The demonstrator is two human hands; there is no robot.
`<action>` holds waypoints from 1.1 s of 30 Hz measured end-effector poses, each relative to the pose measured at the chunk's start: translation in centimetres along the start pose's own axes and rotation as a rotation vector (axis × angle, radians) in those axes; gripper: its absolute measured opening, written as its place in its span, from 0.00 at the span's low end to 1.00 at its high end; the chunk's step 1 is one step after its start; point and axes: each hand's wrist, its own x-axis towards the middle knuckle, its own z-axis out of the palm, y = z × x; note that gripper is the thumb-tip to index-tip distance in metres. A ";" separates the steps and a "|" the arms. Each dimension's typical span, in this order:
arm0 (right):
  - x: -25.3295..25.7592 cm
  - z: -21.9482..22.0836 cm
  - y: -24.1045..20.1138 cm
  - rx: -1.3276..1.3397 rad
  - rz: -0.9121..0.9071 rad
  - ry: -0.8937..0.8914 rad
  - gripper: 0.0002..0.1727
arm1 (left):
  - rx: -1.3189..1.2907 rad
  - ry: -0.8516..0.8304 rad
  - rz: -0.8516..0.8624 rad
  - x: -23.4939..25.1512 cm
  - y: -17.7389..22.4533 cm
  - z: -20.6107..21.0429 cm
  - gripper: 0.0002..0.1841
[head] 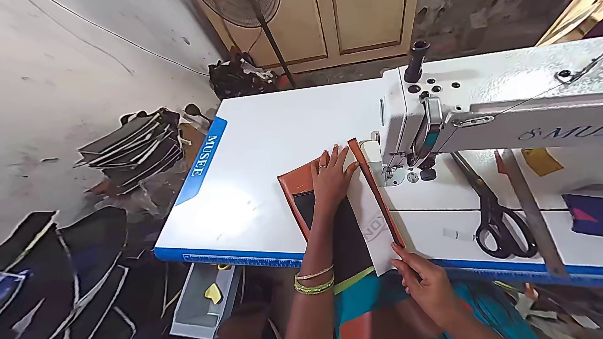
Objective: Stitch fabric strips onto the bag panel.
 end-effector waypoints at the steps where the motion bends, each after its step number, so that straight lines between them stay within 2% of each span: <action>1: 0.0 0.0 0.1 0.001 -0.010 0.002 0.18 | -0.019 0.011 -0.006 0.0 0.0 -0.1 0.31; 12: 0.2 -0.3 0.5 -0.089 -0.081 -0.020 0.18 | -0.072 0.025 -0.017 0.0 0.0 0.0 0.29; 23: 0.3 -0.4 0.9 -0.104 -0.111 -0.028 0.19 | -0.005 0.029 0.001 0.0 0.2 0.4 0.28; 27: 0.2 -0.5 0.9 -0.093 -0.100 -0.046 0.19 | 0.008 -0.070 -0.028 0.4 0.0 0.0 0.30; 33: 0.2 -0.5 0.9 -0.088 -0.103 -0.047 0.19 | 0.004 -0.070 -0.031 0.3 0.3 -0.2 0.29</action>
